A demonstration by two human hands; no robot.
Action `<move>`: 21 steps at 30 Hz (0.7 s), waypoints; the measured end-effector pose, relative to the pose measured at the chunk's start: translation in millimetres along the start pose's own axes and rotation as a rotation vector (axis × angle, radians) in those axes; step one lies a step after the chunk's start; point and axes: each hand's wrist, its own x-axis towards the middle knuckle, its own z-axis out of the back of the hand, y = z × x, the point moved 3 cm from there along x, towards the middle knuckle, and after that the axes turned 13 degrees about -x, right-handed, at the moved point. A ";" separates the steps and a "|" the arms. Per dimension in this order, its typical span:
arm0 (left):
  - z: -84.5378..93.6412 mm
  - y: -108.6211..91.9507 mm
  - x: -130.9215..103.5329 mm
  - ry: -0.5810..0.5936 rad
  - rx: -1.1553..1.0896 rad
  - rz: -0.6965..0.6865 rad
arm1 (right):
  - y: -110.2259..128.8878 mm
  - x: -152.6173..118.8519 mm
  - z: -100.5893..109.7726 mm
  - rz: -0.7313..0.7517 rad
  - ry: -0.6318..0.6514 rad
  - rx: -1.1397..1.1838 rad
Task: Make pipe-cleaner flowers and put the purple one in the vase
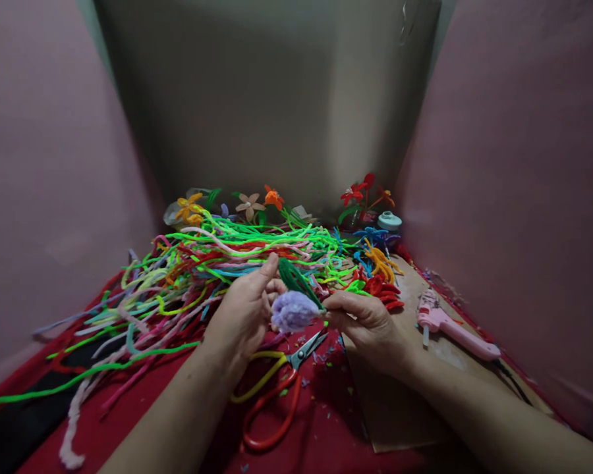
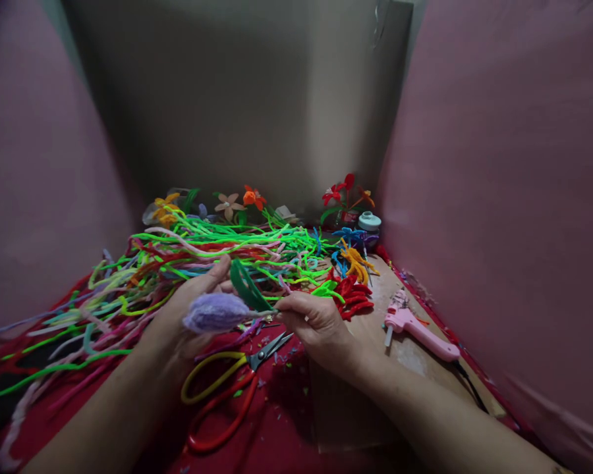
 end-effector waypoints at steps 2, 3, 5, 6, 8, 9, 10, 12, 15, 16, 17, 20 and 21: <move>0.3 -11.7 -1.5 -0.001 0.095 -0.203 | -4.3 -0.2 -1.4 -0.039 0.019 0.030; -0.3 -16.6 -3.0 0.019 0.142 -0.290 | -6.6 -0.3 -2.2 -0.062 0.028 0.052; -1.0 -21.2 -5.9 0.081 0.254 -0.350 | -10.2 -0.4 -3.0 -0.100 0.041 0.112; -0.5 -20.7 -6.7 0.114 0.313 -0.320 | -11.3 -0.3 -3.1 -0.119 0.047 0.146; 2.5 -16.7 -7.0 0.163 0.398 -0.219 | -12.3 0.2 -2.5 -0.158 0.051 0.203; 4.4 -14.4 -6.7 0.177 0.432 -0.178 | -12.6 0.6 -2.2 -0.180 0.056 0.225; 6.3 -12.4 -6.2 0.184 0.454 -0.153 | -12.8 1.1 -2.1 -0.207 0.063 0.256; 8.2 -9.9 -5.2 0.180 0.466 -0.158 | -13.0 2.0 -3.0 -0.250 0.093 0.360; 4.3 -8.5 -5.6 0.198 0.503 -0.209 | -12.2 2.9 -5.8 -0.274 0.145 0.541; 1.8 -8.3 -6.4 0.209 0.526 -0.219 | -11.8 2.9 -6.7 -0.283 0.164 0.573; -1.0 -8.1 -7.5 0.225 0.550 -0.223 | -11.3 2.7 -7.4 -0.295 0.173 0.589; -7.3 -7.8 -11.1 0.291 0.618 -0.204 | -8.8 1.9 -7.5 -0.312 0.150 0.595; -8.2 -8.0 -12.1 0.310 0.638 -0.198 | -7.5 1.7 -6.7 -0.300 0.127 0.589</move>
